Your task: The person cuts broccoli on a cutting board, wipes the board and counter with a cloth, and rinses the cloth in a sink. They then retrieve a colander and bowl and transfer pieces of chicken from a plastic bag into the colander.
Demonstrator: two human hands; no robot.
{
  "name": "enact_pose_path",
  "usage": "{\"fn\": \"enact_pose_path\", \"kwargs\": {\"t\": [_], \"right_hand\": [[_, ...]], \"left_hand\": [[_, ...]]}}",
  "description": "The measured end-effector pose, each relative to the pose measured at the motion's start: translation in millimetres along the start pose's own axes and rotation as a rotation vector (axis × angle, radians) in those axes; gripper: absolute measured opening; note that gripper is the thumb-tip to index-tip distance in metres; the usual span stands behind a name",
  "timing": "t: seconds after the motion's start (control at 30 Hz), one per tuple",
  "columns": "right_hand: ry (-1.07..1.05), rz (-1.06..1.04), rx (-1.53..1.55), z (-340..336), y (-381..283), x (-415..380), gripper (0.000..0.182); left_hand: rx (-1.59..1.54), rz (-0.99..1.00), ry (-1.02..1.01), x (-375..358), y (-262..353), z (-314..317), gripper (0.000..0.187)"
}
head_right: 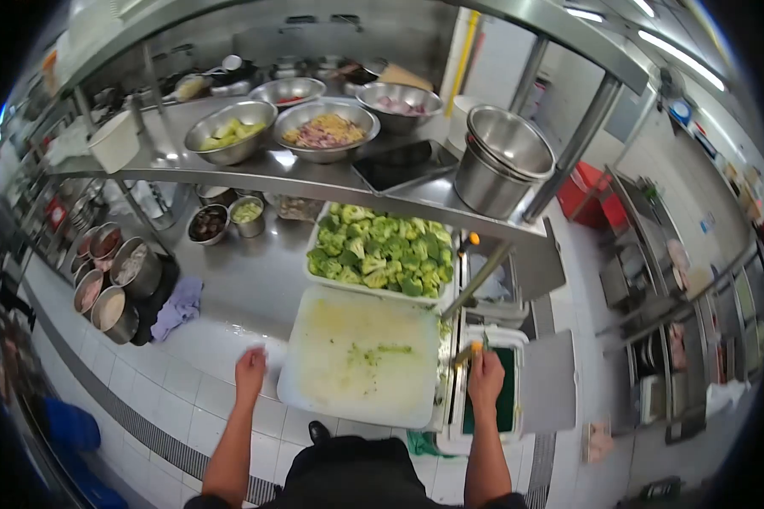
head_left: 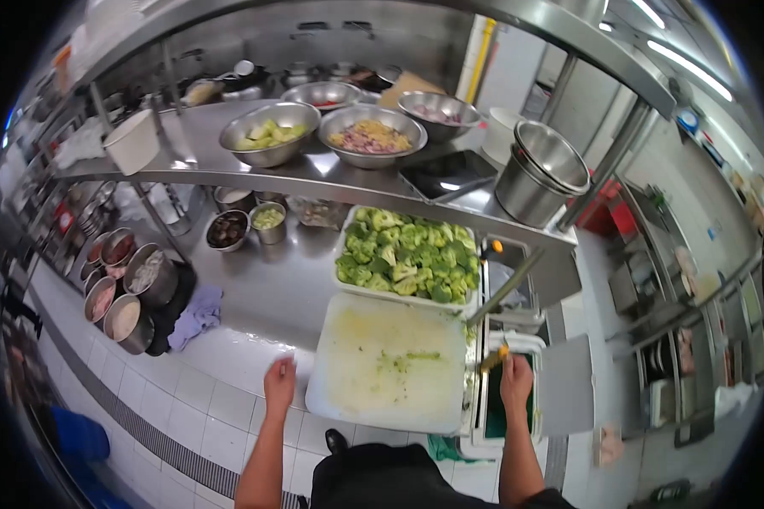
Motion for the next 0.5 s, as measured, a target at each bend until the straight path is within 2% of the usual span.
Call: {"fn": "enact_pose_path", "kwargs": {"t": [0.03,0.07,0.13,0.2,0.27,0.3,0.33,0.37,0.4,0.47,0.5], "right_hand": [[0.063,-0.025,-0.059,-6,-27,9,0.022],[0.087,-0.042,-0.108,-11,-53,21,0.023],[-0.037,0.005,-0.256,-8,-59,38,0.028],[-0.141,0.159,-0.229,-4,-67,49,0.028],[0.001,0.074,0.036,25,-50,54,0.029],[-0.044,0.171,0.238,40,-54,64,0.03],[-0.115,0.14,0.25,48,-72,80,0.028],[-0.027,0.044,0.386,69,-69,93,0.029],[0.021,-0.113,0.344,86,-70,113,0.032],[0.076,-0.061,0.445,111,-71,148,0.034],[0.055,-0.064,0.448,113,-75,159,0.034]], "left_hand": [[-0.041,0.048,-0.056,24,36,10,0.023],[-0.099,0.043,-0.144,60,42,26,0.024],[-0.209,0.085,-0.256,92,89,51,0.025],[-0.208,0.036,-0.307,117,107,77,0.027],[-0.224,-0.006,-0.325,143,121,106,0.03],[-0.313,-0.027,-0.333,155,117,122,0.037],[-0.401,-0.052,-0.337,162,113,135,0.043],[-0.468,-0.145,-0.42,163,118,143,0.051],[-0.466,-0.148,-0.415,165,117,150,0.051],[-0.513,-0.34,-0.514,173,116,165,0.051],[-0.493,-0.337,-0.519,170,114,169,0.05]]}}
Point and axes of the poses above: each hand's wrist, its own x-axis towards the middle knuckle, its own z-axis out of the palm, y = z × x, the point moved 3 cm from there along x, towards the middle knuckle, and after that the axes turned 11 degrees about -z, right-handed, at the moved point
